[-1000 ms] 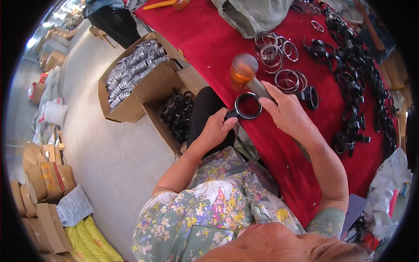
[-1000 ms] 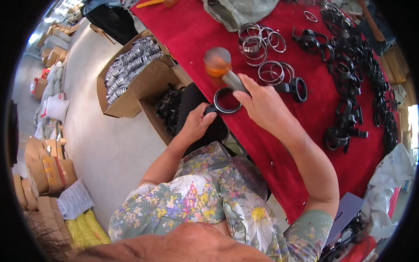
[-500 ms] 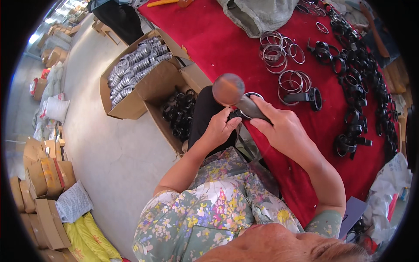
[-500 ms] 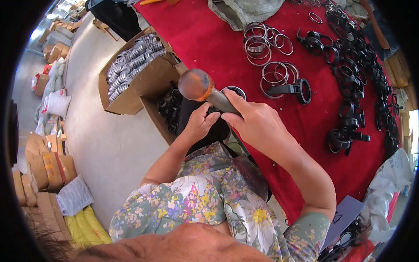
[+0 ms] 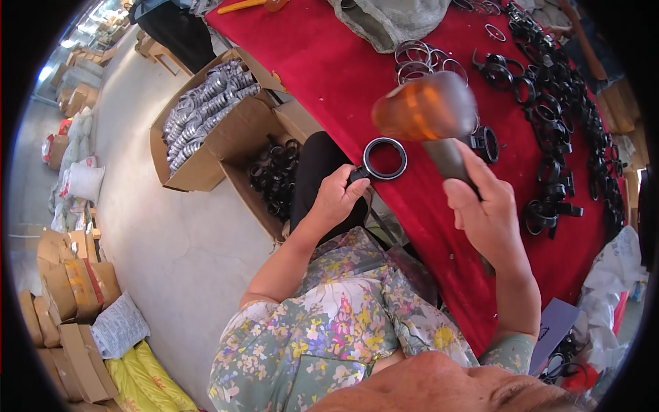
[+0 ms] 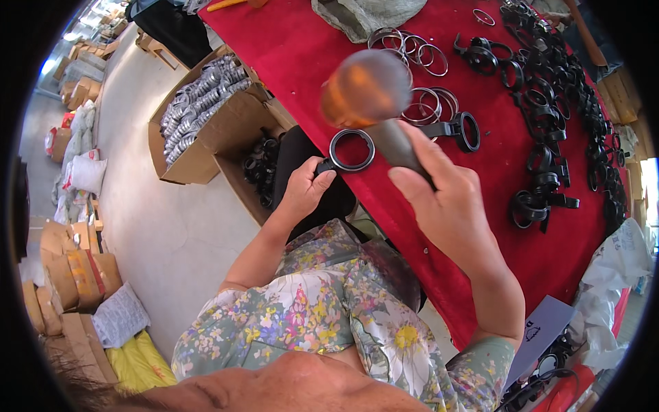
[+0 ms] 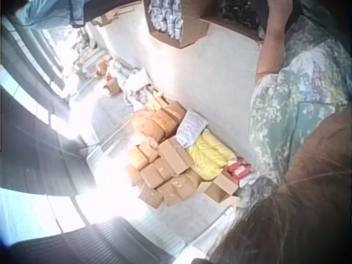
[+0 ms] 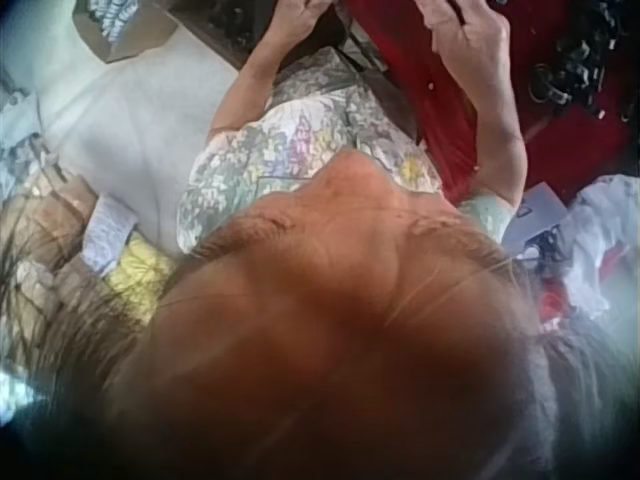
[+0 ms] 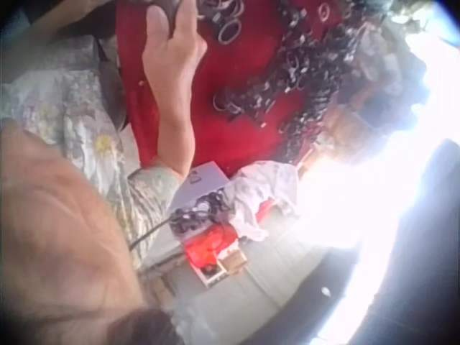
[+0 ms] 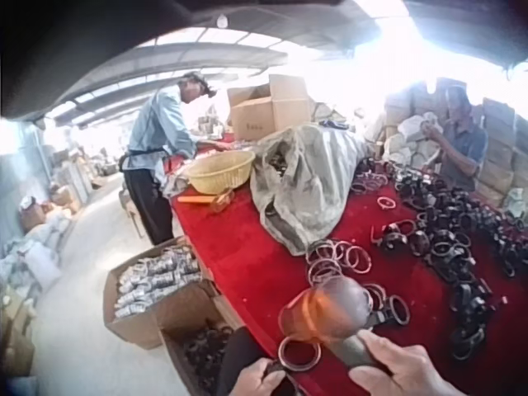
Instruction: The person assembles clamp components by inserting metal rings into plastic clamp frames by hand and hammering them into place with a mallet, then takes additional metal rings from a bag to fit into the frames.
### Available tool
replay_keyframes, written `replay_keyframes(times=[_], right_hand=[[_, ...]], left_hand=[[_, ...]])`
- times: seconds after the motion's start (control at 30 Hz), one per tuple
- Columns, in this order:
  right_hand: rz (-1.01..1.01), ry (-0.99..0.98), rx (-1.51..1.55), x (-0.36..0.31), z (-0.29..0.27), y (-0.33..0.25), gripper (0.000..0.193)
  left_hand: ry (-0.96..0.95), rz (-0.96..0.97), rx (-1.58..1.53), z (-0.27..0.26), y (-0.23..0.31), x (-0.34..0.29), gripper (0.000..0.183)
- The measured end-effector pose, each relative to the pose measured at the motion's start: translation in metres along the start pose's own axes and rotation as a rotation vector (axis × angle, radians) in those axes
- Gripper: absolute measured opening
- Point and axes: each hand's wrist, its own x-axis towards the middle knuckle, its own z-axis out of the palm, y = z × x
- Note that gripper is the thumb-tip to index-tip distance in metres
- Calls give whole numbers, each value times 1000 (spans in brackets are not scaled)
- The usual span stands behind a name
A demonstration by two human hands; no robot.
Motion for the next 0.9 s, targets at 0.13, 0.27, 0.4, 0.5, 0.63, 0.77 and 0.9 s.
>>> replay_keyframes(times=[0.13, 0.27, 0.4, 0.5, 0.63, 0.77, 0.9], right_hand=[[86, 32, -127, -16, -6, 28, 48], [394, -78, -196, -15, -6, 41, 45], [127, 32, -94, -10, -13, 39, 43], [324, 11, -39, 6, -17, 8, 43], [130, -18, -274, 25, 16, 69, 46], [96, -39, -139, 39, 11, 32, 43], [11, 19, 26, 39, 20, 25, 45]], left_hand=[[-10, 22, -10, -1, -2, 2, 30], [-14, 29, 18, -3, 0, 4, 31], [-11, -31, -12, -4, 0, 1, 32], [-10, 14, -16, -4, 0, 1, 34], [-30, 76, 7, -1, -4, 5, 44], [-15, 40, -28, -3, -7, 1, 42], [-29, 57, -2, -3, -8, 3, 39]])
